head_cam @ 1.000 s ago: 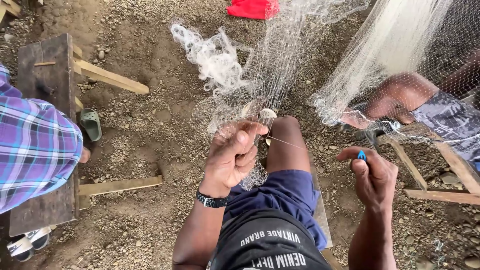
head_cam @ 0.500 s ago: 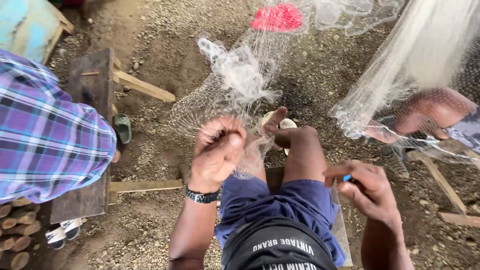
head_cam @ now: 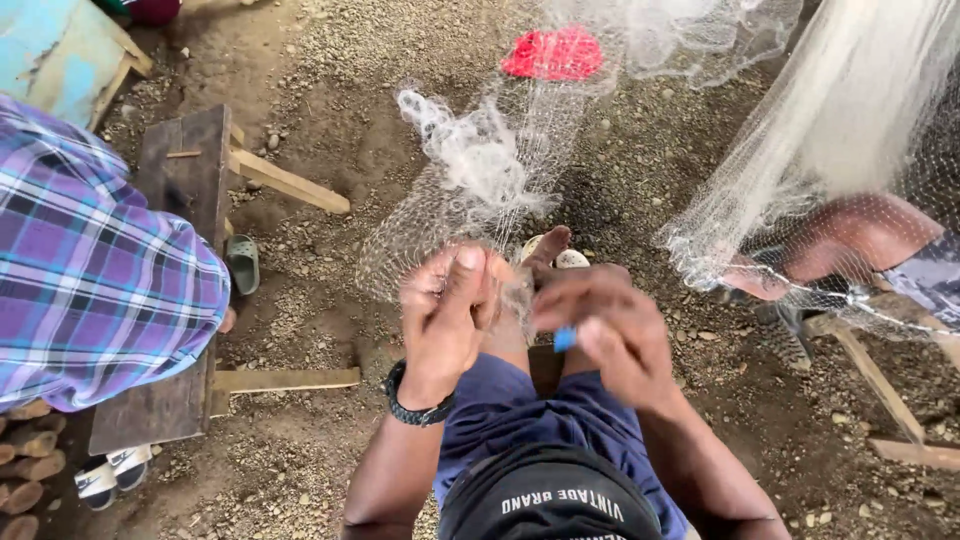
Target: Weaving a nylon fishing net using a plastic shuttle to create and secure mesh loops.
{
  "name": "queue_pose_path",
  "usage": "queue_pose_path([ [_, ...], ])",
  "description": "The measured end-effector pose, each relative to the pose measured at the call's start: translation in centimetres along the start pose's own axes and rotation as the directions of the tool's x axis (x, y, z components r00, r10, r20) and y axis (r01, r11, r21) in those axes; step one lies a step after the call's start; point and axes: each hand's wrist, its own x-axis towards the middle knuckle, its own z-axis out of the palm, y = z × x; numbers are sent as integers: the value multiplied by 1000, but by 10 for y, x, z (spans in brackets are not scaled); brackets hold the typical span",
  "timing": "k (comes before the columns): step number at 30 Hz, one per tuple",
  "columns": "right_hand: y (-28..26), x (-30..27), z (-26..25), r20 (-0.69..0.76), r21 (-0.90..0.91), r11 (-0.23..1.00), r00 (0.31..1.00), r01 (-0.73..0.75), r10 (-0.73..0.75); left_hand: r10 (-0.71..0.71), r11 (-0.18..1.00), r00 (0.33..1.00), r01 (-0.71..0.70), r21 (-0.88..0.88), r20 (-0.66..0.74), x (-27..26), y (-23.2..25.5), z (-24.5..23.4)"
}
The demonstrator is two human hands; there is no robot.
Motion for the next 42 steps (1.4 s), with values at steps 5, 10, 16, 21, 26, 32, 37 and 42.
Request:
queue_pose_path([
  [5,41,9,10,-139,-3,1000,990,-11,11,-194,971,980,184,-156,-51,3,-17,-6],
  [10,53,0,20,-190,42,999,982,13,-5,-263,925,964,266,-270,49,3,-20,-11],
  [16,49,-6,21,-413,241,894,874,377,-257,-130,970,976,162,-179,174,3,-11,4],
  [21,41,6,13,-642,-150,957,712,248,-285,211,965,974,-194,174,-87,0,-14,10],
  [26,-9,-23,-32,-678,434,861,726,264,120,272,951,953,-245,188,-131,-5,-26,1],
  [32,27,-73,-91,-242,-616,788,955,-13,-173,246,968,961,-236,91,-127,-4,-28,-5],
  [37,24,-126,-67,25,-687,706,965,-172,260,219,976,972,-218,15,-83,-10,-40,-8],
  [42,28,-171,-19,10,-545,835,995,-75,96,53,997,993,-58,-45,-110,-21,-41,0],
])
